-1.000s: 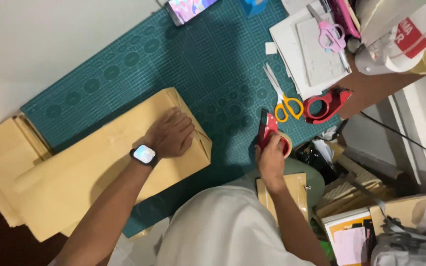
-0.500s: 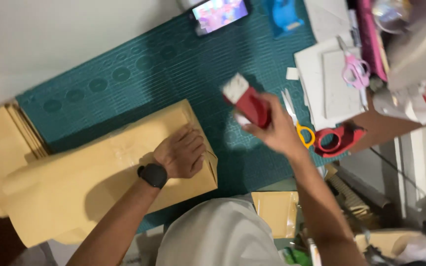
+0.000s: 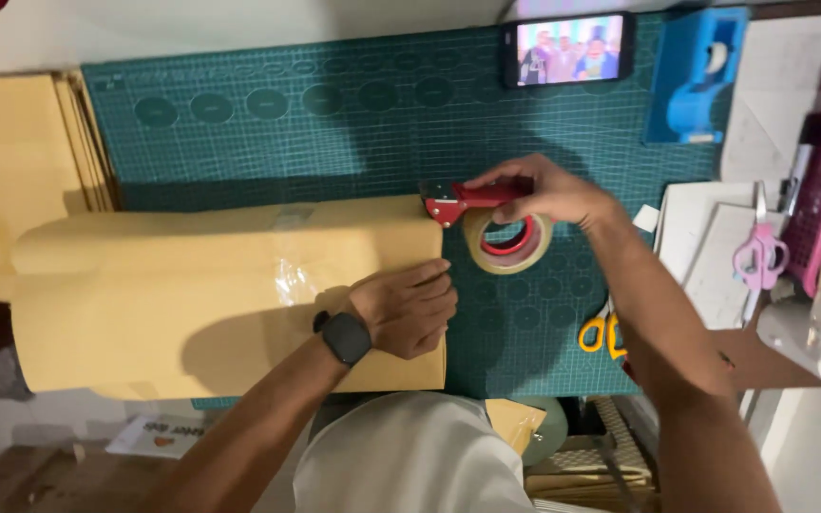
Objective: The person seals a large yellow envelope by folding the flap and applying clear tape using a handheld dispenser, smoothing the tape by hand.
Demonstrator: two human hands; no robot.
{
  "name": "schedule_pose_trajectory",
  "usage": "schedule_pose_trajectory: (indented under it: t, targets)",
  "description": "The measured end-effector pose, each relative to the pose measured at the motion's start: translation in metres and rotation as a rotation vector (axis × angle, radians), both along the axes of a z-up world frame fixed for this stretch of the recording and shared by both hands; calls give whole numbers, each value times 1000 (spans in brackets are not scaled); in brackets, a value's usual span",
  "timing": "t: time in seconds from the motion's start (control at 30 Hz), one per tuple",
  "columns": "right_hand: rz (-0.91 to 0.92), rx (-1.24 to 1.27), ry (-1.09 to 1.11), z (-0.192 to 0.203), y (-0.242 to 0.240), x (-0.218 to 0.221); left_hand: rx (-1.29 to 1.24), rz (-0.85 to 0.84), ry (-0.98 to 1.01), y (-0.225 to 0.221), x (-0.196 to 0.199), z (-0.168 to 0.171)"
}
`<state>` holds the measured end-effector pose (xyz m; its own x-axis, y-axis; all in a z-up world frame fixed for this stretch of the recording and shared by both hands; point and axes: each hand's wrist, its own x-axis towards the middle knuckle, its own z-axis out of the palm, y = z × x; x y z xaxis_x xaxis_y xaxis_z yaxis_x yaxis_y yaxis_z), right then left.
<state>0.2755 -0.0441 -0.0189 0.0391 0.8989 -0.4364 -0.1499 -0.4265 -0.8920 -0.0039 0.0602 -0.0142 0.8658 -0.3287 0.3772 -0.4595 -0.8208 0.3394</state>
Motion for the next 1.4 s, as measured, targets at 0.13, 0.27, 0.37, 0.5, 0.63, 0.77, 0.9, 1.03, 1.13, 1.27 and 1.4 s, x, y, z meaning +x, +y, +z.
schedule_pose_trajectory:
  t: [0.13, 0.27, 0.37, 0.5, 0.63, 0.77, 0.9, 1.03, 1.13, 1.27, 1.4]
  targets:
    - [274, -55, -67, 8, 38, 30, 4, -13, 5, 2, 0, 3]
    - [644, -270, -94, 25, 99, 50, 52, -14, 20, 1, -1, 4]
    - [862, -383, -126, 28, 127, 50, 24, -104, 155, 10, 3, 17]
    - [757, -376, -86, 25, 99, 48, -16, -93, 103, 11, 5, 16]
    - [248, -166, -77, 9, 16, 11, 2, -51, 1, 4, 1, -2]
    - [-343, -39, 120, -46, -56, -62, 141, -23, -31, 8, 3, 6]
    - [-512, 19, 212, -60, -87, -100, 149, -94, -57, 10, 2, -1]
    - [-536, 32, 200, -61, -122, -132, 96, -128, -58, 14, 6, 0]
    - [-550, 17, 236, -49, -140, -157, 106, -126, -81, 15, 4, -2]
    - [-575, 3, 291, -34, -144, -175, 119, -78, -69, 17, 5, 15]
    - [-600, 18, 288, -56, -148, -177, 117, -89, -85, 17, 9, 22]
